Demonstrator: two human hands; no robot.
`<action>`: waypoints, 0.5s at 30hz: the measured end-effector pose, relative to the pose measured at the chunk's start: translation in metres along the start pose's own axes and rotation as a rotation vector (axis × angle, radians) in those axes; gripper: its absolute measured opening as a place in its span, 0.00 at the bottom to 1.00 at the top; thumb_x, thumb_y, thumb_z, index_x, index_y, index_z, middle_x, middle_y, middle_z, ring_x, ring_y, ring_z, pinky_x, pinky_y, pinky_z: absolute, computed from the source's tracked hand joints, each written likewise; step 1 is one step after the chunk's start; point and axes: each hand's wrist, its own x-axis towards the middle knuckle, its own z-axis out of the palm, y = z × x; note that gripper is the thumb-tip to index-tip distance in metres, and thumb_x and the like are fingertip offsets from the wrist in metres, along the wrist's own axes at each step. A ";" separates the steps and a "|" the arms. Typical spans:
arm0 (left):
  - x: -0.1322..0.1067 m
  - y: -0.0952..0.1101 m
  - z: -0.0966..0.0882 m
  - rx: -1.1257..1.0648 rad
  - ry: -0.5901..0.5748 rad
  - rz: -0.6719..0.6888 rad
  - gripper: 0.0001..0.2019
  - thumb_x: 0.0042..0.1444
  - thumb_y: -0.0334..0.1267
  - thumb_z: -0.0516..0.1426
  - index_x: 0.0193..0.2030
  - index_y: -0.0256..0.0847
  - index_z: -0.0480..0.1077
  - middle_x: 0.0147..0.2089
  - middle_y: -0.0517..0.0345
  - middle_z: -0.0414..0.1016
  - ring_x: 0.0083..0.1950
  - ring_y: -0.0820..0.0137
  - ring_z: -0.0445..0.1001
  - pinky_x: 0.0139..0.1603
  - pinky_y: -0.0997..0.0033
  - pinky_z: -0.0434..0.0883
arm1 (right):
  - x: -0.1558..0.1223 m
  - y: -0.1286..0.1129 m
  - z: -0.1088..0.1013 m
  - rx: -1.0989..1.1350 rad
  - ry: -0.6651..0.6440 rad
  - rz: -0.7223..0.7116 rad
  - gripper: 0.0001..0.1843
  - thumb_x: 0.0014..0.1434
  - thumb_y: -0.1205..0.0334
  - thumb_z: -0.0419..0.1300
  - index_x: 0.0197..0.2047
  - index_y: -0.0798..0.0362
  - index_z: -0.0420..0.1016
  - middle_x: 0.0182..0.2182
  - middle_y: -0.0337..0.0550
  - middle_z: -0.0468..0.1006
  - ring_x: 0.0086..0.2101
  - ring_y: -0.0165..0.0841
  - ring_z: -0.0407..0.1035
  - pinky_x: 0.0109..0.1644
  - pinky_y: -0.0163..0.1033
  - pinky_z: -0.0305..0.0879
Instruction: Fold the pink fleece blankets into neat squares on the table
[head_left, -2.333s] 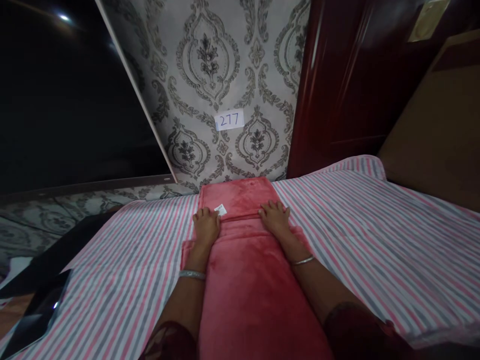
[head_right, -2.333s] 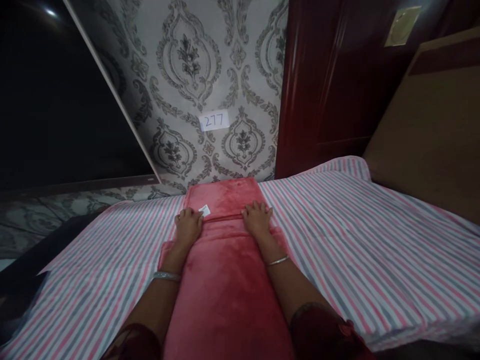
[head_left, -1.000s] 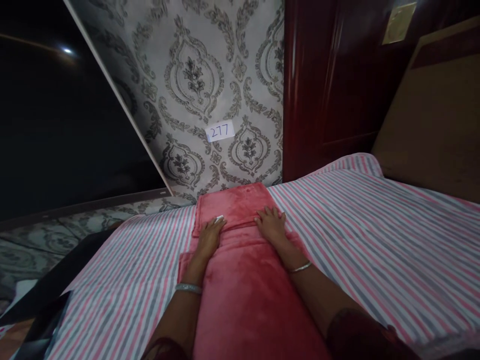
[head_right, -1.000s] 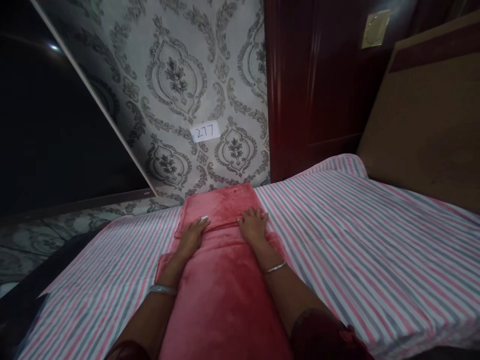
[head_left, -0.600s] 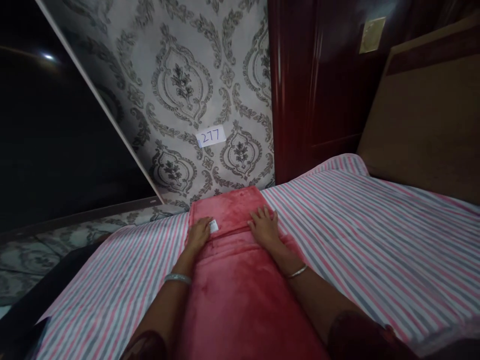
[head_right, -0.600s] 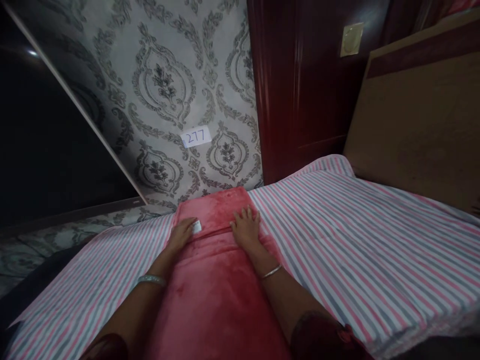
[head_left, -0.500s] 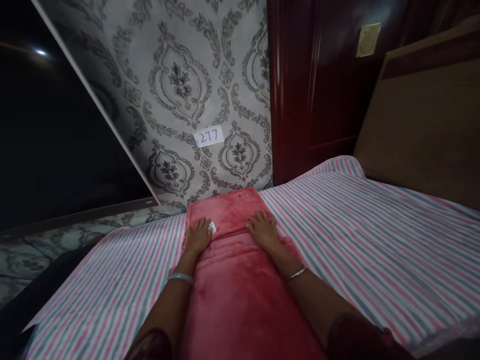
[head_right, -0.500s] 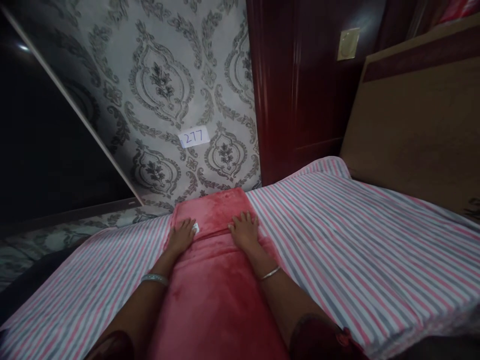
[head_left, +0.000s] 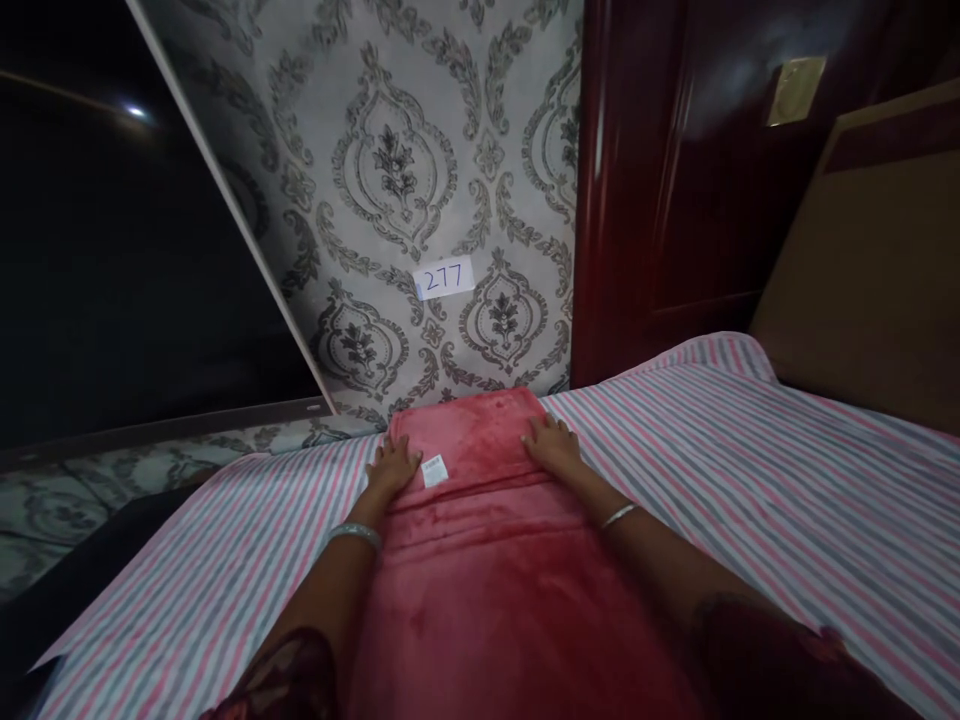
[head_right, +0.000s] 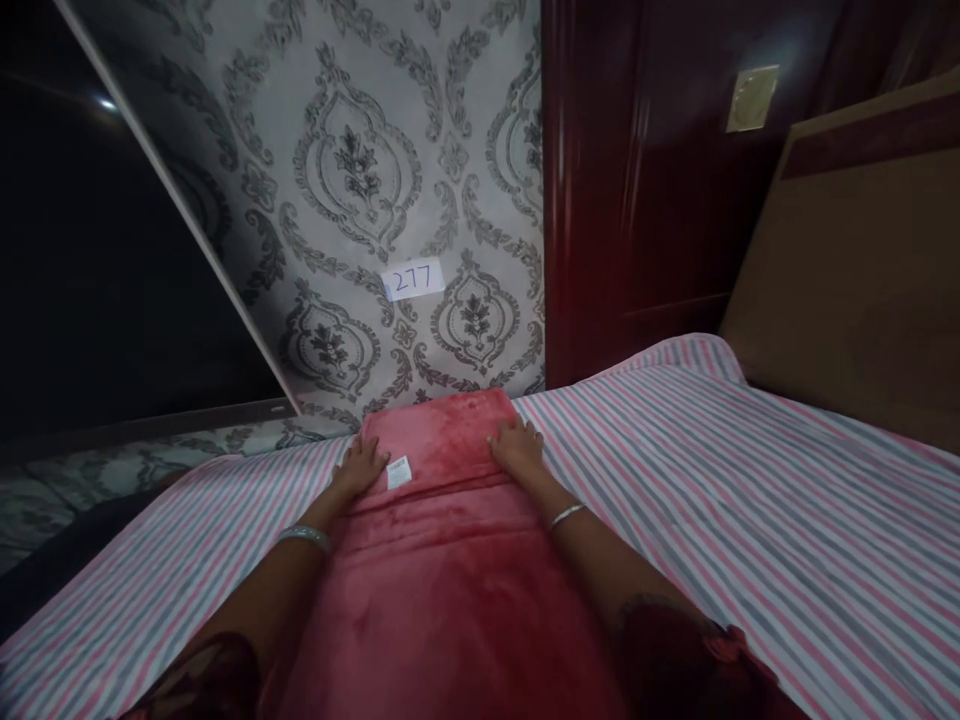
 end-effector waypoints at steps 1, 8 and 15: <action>0.007 0.000 0.001 -0.038 0.013 -0.049 0.30 0.61 0.52 0.49 0.69 0.43 0.59 0.72 0.36 0.56 0.69 0.43 0.60 0.60 0.35 0.62 | 0.009 -0.002 0.001 0.021 -0.012 0.034 0.26 0.66 0.51 0.50 0.65 0.50 0.65 0.64 0.55 0.63 0.60 0.48 0.59 0.59 0.53 0.57; 0.053 0.007 0.004 -0.110 0.129 -0.276 0.28 0.58 0.45 0.52 0.62 0.30 0.64 0.59 0.26 0.71 0.59 0.44 0.72 0.52 0.48 0.70 | 0.061 -0.011 0.014 0.149 0.009 0.164 0.29 0.66 0.54 0.49 0.67 0.55 0.61 0.55 0.60 0.73 0.56 0.50 0.65 0.53 0.51 0.63; 0.063 -0.006 0.030 -0.159 0.209 -0.264 0.27 0.60 0.52 0.49 0.53 0.28 0.71 0.51 0.27 0.76 0.55 0.46 0.76 0.51 0.52 0.71 | 0.084 0.008 0.035 0.220 0.085 0.195 0.29 0.66 0.52 0.51 0.65 0.58 0.64 0.55 0.62 0.73 0.54 0.49 0.69 0.53 0.46 0.64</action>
